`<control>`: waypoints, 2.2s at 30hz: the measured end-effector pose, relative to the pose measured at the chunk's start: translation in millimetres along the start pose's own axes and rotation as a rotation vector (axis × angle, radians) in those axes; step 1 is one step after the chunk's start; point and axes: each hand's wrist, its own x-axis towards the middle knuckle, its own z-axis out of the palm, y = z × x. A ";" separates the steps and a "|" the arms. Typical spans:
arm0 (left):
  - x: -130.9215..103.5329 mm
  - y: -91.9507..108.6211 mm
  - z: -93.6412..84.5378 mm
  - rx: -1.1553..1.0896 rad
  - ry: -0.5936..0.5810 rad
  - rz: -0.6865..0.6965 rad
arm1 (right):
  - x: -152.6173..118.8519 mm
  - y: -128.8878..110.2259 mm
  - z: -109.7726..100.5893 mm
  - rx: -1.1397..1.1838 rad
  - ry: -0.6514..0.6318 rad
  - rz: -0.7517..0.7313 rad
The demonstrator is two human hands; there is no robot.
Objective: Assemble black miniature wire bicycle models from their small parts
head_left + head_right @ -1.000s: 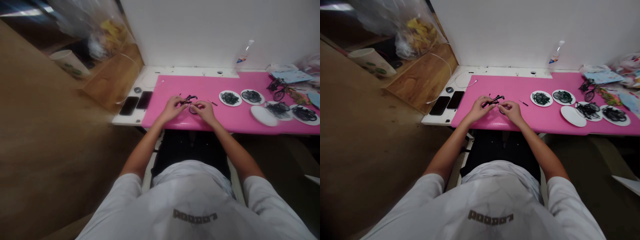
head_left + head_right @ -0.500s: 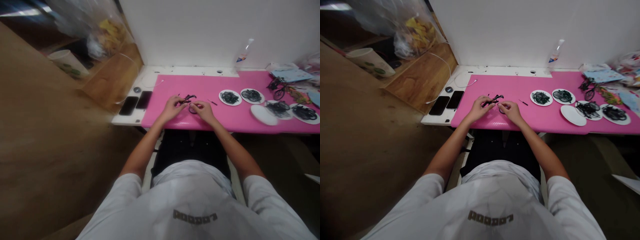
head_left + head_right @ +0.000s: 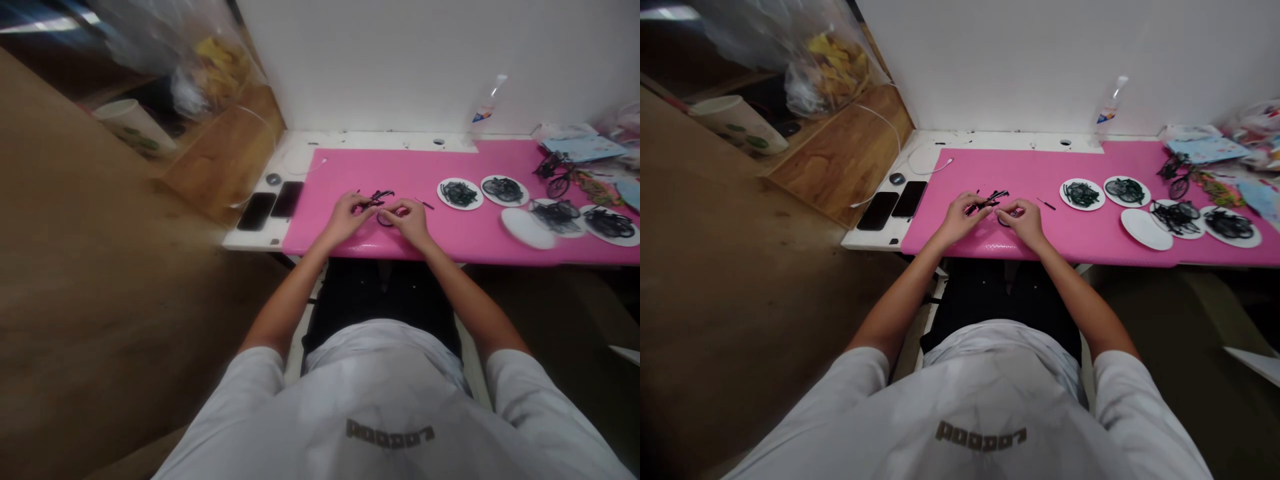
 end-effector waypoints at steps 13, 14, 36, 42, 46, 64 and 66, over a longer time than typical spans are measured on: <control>1.7 -12.1 5.7 -0.056 0.095 0.042 | 3.4 12.3 0.3 0.084 -0.052 0.025; 1.5 -11.8 6.3 -0.057 0.092 0.043 | 3.3 13.1 0.1 0.071 -0.029 0.023; 1.0 -14.0 6.7 0.036 0.054 0.032 | 3.3 17.5 1.1 0.085 -0.065 0.057; 0.6 -12.7 6.2 0.019 0.052 0.052 | 3.3 17.3 3.0 0.116 -0.057 0.084; 1.6 -14.3 5.3 0.025 0.063 0.045 | 4.8 19.9 3.3 0.125 -0.094 0.076; 1.7 -31.6 4.3 0.124 -0.017 0.051 | 3.4 25.6 1.4 -0.025 -0.181 0.045; 1.5 -29.9 3.5 0.106 -0.040 0.055 | 3.2 25.9 1.1 -0.054 -0.183 0.029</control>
